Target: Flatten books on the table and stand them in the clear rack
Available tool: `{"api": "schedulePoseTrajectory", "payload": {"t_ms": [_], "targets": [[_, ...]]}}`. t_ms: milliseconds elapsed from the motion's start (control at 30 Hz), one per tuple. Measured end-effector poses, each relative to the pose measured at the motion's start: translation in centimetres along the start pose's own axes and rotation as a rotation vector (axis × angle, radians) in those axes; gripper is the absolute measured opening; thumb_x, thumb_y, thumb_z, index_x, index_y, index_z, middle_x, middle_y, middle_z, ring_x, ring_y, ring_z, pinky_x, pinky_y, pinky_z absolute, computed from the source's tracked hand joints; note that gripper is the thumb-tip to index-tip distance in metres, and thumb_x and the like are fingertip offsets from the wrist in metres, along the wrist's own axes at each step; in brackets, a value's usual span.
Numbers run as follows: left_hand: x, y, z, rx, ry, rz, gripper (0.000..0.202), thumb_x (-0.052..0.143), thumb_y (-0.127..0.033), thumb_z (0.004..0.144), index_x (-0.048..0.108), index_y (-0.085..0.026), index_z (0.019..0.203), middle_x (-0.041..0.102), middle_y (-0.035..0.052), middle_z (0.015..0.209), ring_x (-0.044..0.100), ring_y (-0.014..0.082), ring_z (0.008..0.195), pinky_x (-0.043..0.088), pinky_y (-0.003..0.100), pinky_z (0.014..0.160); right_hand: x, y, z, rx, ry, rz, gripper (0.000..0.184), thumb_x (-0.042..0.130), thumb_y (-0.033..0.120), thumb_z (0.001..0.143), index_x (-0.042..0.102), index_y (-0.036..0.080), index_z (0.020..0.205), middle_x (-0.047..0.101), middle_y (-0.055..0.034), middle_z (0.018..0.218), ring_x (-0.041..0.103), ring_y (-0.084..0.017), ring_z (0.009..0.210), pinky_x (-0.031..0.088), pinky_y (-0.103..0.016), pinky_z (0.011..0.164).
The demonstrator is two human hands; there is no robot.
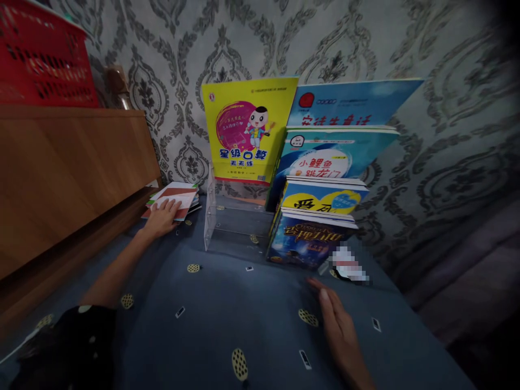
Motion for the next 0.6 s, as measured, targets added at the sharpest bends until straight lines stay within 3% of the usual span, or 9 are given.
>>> {"api": "schedulePoseTrajectory", "payload": {"t_ms": [100, 267, 600], "targets": [[0.7, 0.2, 0.3, -0.053, 0.059, 0.022, 0.068, 0.045, -0.01, 0.086, 0.038, -0.018, 0.154, 0.041, 0.0197, 0.157, 0.039, 0.0403, 0.144, 0.036, 0.063, 0.109, 0.0, 0.0, 0.1, -0.004, 0.011, 0.002, 0.064, 0.043, 0.074, 0.088, 0.073, 0.023, 0.113, 0.071, -0.0109, 0.125, 0.059, -0.034, 0.126, 0.042, -0.053, 0.113], [0.6, -0.3, -0.8, -0.062, 0.114, 0.059, 0.07, 0.035, -0.002, 0.087, 0.037, -0.017, 0.155, 0.041, 0.0187, 0.158, 0.042, 0.0361, 0.143, 0.041, 0.058, 0.108, 0.1, 0.3, 0.1, 0.008, 0.052, -0.022, 0.067, 0.04, 0.074, 0.089, 0.072, 0.021, 0.115, 0.07, -0.0117, 0.126, 0.06, -0.033, 0.125, 0.044, -0.05, 0.112], [-0.3, -3.9, -9.3, -0.039, 0.246, 0.122, 0.073, 0.034, 0.004, 0.085, 0.036, -0.014, 0.156, 0.038, 0.0185, 0.16, 0.041, 0.0333, 0.145, 0.044, 0.05, 0.109, 0.3, 0.3, 0.0, -0.037, 0.068, -0.023, 0.063, 0.041, 0.073, 0.091, 0.074, 0.021, 0.108, 0.071, -0.013, 0.121, 0.062, -0.033, 0.121, 0.044, -0.052, 0.111]]}}
Point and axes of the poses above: each hand's wrist, its own z-axis towards the middle knuckle, its own x-axis out of the palm, y = z × x, the point moved 7 cm from there along z, towards the middle knuckle
